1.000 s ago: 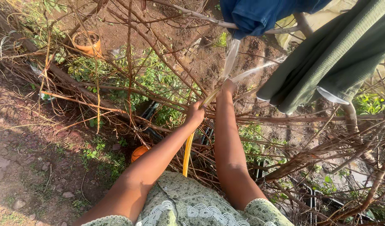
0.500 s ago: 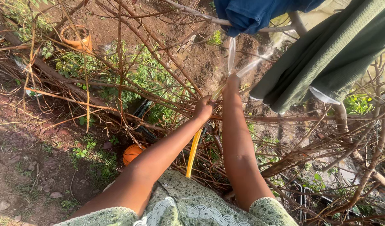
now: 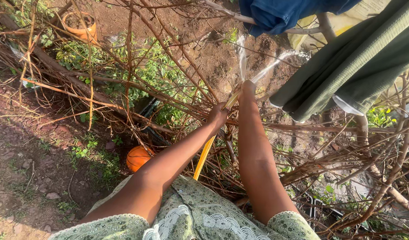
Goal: The person holds a yellow hose and directs a spray of water onto dry branches and plants in an outdoor garden area.
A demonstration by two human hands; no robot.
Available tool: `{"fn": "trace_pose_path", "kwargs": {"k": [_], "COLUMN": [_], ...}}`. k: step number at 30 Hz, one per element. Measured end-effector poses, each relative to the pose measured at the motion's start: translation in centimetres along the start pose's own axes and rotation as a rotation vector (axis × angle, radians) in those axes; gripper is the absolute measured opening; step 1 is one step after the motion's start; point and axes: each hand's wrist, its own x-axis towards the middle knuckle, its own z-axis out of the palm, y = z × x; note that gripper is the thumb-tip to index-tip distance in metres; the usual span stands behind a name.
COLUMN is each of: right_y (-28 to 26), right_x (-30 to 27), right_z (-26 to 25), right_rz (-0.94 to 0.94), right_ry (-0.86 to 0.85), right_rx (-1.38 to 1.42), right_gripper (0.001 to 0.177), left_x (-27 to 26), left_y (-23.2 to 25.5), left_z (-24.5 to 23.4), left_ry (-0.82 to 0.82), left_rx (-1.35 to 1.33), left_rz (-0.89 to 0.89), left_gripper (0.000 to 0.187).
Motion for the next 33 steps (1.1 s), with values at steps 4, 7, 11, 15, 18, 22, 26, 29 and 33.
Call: {"fn": "trace_pose_path", "kwargs": {"k": [4,7,11,15,18,22,26,29,33], "right_y": [-0.2,-0.2,-0.4,-0.5,-0.4,-0.3,-0.4,-0.7,-1.8], "right_x": [-0.2,-0.2,0.0,0.3,0.4,0.3,0.1,-0.9,-3.0], "right_z": [-0.5,-0.4,-0.3,-0.4,-0.4,-1.5,-1.1,-0.8,-0.5], "right_rz": [-0.008,0.057,0.078,0.118,0.101,0.040,0.046,0.030,0.060], "right_ry": [0.019,0.086,0.090,0.121,0.148,0.064,0.050,0.029,0.061], "right_rx": [0.105,0.050,0.064,0.030,0.060,0.068,-0.011,-0.029,0.029], "right_gripper": [0.034,0.036,0.037,0.036,0.037,0.038,0.036,0.034,0.033], "left_x": [0.4,-0.1,-2.0,-2.2,-1.7,-0.8,-1.9,-2.5,-1.7], "left_y": [0.2,1.8,3.7,4.1,3.0,1.5,2.1,3.5,3.2], "left_z": [0.1,0.1,-0.8,-1.0,-0.6,0.8,0.5,-0.1,0.1], "left_ry": [-0.054,-0.080,-0.107,-0.111,-0.118,-0.046,-0.037,-0.067,-0.052], "left_rx": [-0.095,-0.033,-0.136,-0.130,-0.180,-0.132,-0.098,-0.180,-0.164], "left_rz": [-0.063,-0.178,-0.207,-0.208,-0.190,-0.059,-0.026,-0.138,-0.157], "left_gripper": [0.028,0.031,0.037,0.039,0.040,0.045,0.044,0.047,0.046]}}
